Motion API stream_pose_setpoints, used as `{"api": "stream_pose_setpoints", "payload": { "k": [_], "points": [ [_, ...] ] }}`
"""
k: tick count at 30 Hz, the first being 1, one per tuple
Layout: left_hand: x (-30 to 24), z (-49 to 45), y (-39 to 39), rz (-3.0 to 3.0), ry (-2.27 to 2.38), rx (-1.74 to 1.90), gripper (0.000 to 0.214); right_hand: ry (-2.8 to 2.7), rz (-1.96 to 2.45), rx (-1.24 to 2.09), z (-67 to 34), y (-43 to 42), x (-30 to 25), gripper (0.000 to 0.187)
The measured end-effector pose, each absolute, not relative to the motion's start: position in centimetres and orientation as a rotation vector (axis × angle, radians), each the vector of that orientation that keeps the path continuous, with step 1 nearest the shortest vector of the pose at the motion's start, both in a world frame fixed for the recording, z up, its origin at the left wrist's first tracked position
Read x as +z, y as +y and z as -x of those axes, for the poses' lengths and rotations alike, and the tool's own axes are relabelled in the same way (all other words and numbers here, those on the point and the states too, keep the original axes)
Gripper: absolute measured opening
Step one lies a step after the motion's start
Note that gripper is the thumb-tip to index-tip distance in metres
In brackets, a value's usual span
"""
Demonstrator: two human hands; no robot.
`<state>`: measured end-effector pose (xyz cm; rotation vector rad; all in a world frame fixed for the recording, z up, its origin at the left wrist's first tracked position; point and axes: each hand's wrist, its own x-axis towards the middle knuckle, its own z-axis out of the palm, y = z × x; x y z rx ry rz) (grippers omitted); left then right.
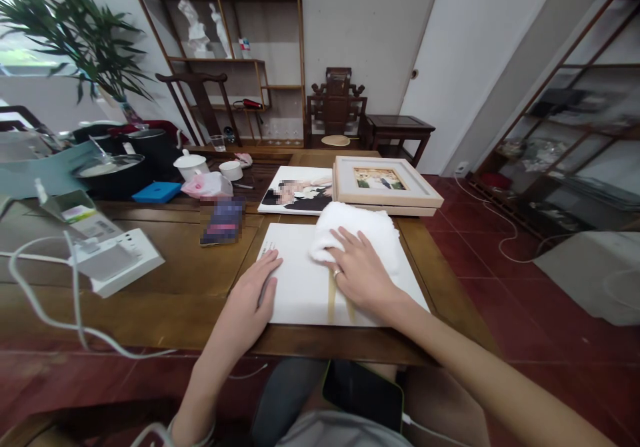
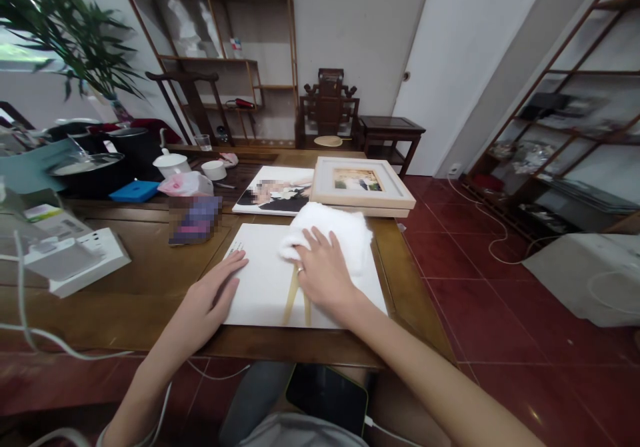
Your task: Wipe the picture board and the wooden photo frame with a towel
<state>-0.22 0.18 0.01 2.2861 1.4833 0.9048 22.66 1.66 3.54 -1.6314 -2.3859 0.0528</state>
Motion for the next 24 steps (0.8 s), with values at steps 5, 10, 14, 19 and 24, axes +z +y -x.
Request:
{"api": "stream_pose_setpoints", "payload": {
  "k": [5,10,14,19,24],
  "points": [
    [-0.1,0.3,0.2,-2.29,1.47,0.933,0.04,-2.545,1.303,0.068,-20.9,-0.8,3.2,0.028],
    [0.0,0.3,0.3,-2.316,1.457,0.9,0.04,-2.643,1.116,0.289,-21.0,-6.0,4.0,0.019],
    [-0.1,0.2,0.3,-2.302,1.46,0.921,0.041,-2.639,1.137,0.374,-22.3,-7.8,4.8,0.03],
    [-0.1,0.1,0.1,-2.272,1.477,0.928,0.04,-2.534,1.299,0.309,-24.0,-4.3,4.7,0.034],
    [0.0,0.1,0.0,-2.255,1.472,0.94,0.039,-2.578,1.354,0.289,-23.5,0.8,4.8,0.03]
  ]
}}
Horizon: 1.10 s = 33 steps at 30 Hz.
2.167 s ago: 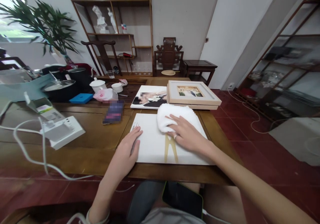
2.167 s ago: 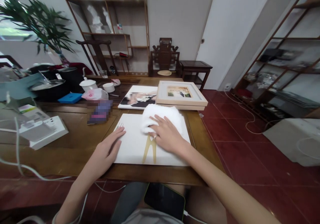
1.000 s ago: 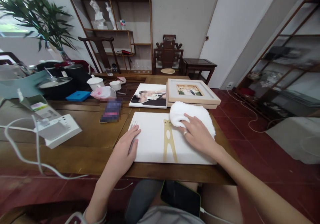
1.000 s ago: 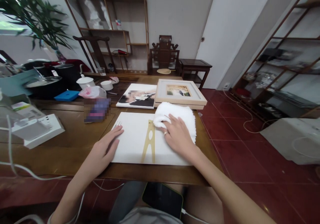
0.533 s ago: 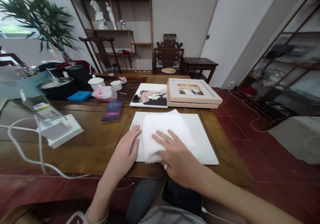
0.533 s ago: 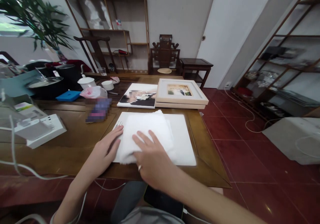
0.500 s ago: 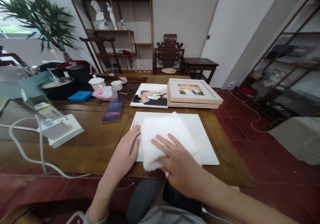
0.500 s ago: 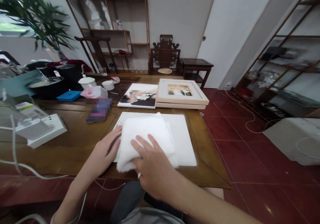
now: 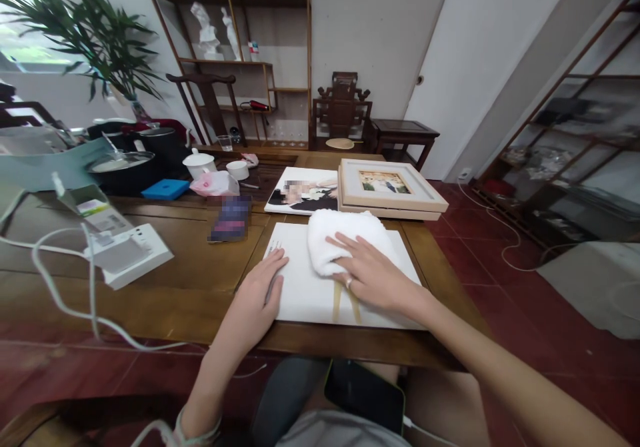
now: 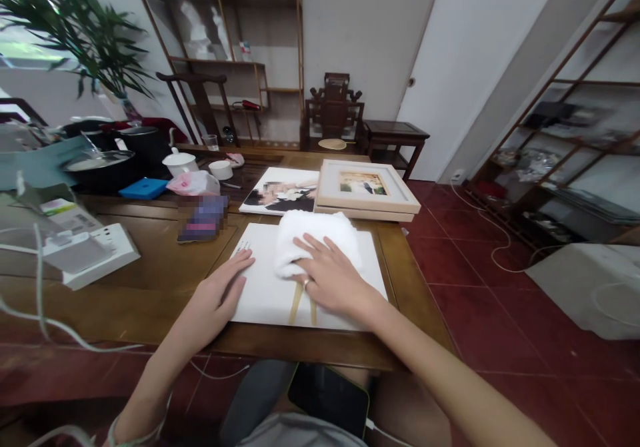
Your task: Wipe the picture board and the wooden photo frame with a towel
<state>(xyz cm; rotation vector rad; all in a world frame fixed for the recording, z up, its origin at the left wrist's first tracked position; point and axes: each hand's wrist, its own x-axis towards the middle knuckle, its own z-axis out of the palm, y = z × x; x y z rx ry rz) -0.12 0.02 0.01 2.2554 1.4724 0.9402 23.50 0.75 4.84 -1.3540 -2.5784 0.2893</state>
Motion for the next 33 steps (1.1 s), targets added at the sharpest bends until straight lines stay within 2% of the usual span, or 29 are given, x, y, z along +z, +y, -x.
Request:
{"api": "stream_pose_setpoints", "payload": {
  "k": [7,13,17,21,25,33],
  "points": [
    [0.0,0.1,0.1,-2.257,1.463,0.955,0.039,-2.585,1.433,0.099,-20.9,3.5,4.6,0.034],
    [-0.3,0.2,0.2,-2.267,1.454,0.97,0.04,-2.628,1.372,0.013,-19.6,-1.0,3.8,0.027],
    [-0.2,0.2,0.2,-2.266,1.454,0.954,0.043,-2.707,1.221,0.103,-18.9,-6.0,3.9,0.021],
    [0.1,0.2,0.3,-2.258,1.46,0.925,0.043,-2.781,1.097,0.238,-19.2,-7.5,4.7,0.026],
    [-0.1,0.2,0.3,-2.28,1.444,0.943,0.04,-2.716,1.174,0.208,-20.1,-4.7,4.9,0.025],
    [-0.2,0.2,0.0,-2.26,1.456,0.961,0.041,-2.565,1.431,-0.063,-20.1,3.5,3.7,0.033]
  ]
}}
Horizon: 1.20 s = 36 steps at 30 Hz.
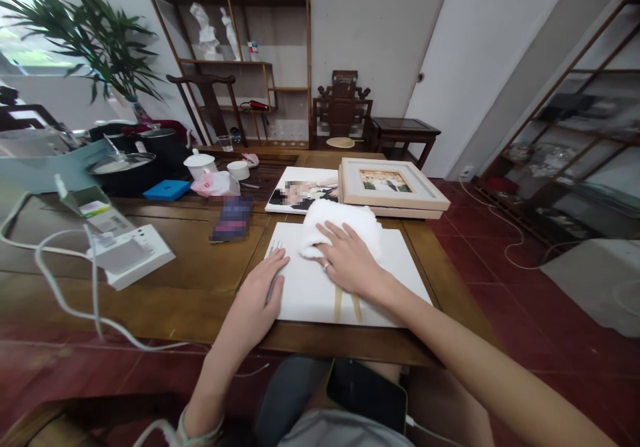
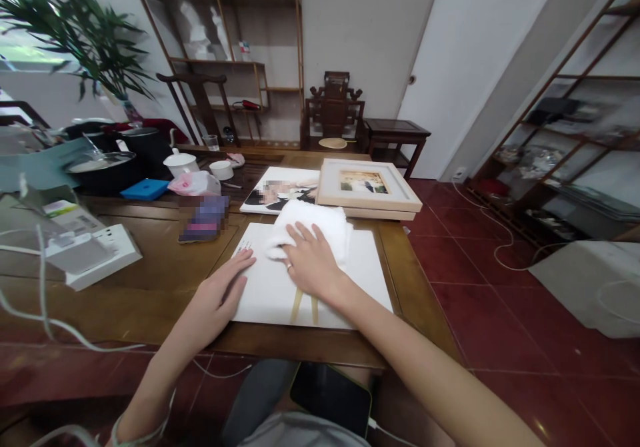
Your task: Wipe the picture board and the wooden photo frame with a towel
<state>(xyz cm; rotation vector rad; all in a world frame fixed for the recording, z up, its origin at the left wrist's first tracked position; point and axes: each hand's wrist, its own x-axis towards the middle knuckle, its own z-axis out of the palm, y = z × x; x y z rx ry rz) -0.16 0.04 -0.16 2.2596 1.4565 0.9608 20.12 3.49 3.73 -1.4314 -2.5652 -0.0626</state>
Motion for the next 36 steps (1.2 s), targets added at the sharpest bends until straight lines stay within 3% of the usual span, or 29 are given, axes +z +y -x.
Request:
{"api": "stream_pose_setpoints", "payload": {
  "k": [8,15,20,32,36],
  "points": [
    [-0.3,0.2,0.2,-2.254,1.442,0.965,0.042,-2.622,1.351,-0.066,-18.1,-1.1,3.2,0.027],
    [0.1,0.4,0.2,-2.231,1.452,0.877,0.045,-2.769,1.115,0.122,-17.7,-7.5,3.9,0.025],
    [0.0,0.3,0.2,-2.242,1.445,0.892,0.046,-2.707,1.087,0.225,-19.6,-6.5,4.1,0.024],
    [0.8,-0.1,-0.3,-2.149,1.441,0.966,0.049,-2.572,1.436,0.105,-19.4,0.9,4.2,0.032],
    [1.0,-0.1,-0.6,-2.074,1.458,0.984,0.055,-2.678,1.196,0.124,-18.6,-1.0,4.1,0.028]
  ]
}}
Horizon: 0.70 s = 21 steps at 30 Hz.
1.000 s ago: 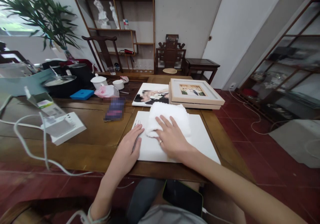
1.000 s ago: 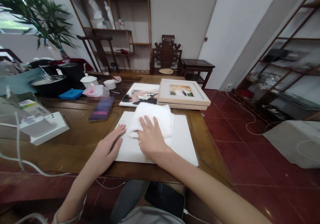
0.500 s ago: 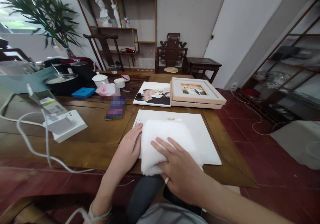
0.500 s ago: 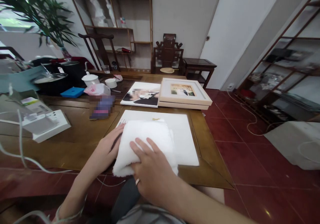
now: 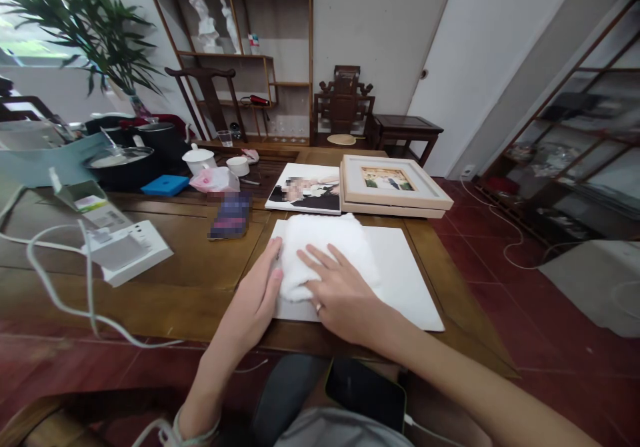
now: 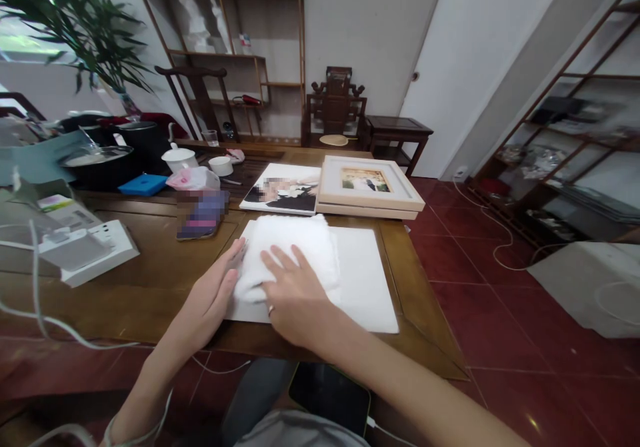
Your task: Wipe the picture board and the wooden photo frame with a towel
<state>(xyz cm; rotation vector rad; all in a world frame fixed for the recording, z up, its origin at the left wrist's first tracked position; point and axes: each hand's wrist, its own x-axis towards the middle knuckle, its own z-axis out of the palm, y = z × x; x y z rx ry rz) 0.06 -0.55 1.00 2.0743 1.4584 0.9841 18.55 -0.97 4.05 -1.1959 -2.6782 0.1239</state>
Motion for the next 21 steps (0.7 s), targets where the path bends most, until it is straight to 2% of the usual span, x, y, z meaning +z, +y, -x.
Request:
{"api": "stream_pose_setpoints", "payload": {
  "k": [6,13,18,21],
  "points": [
    [0.8,0.1,-0.8,-2.031,1.476,0.988,0.06,-2.833,0.848,0.326,-19.5,-5.1,5.0,0.024],
    [0.7,-0.2,-0.5,-2.084,1.505,0.904,0.06,-2.717,0.92,0.644,-22.6,-4.2,6.4,0.032],
    [0.4,-0.2,-0.3,-2.139,1.51,0.945,0.054,-2.562,1.259,0.488,-22.7,-0.6,5.5,0.031],
    [0.1,-0.1,-0.1,-2.187,1.484,0.965,0.048,-2.537,1.302,0.428,-21.4,1.9,5.2,0.035]
  ]
}}
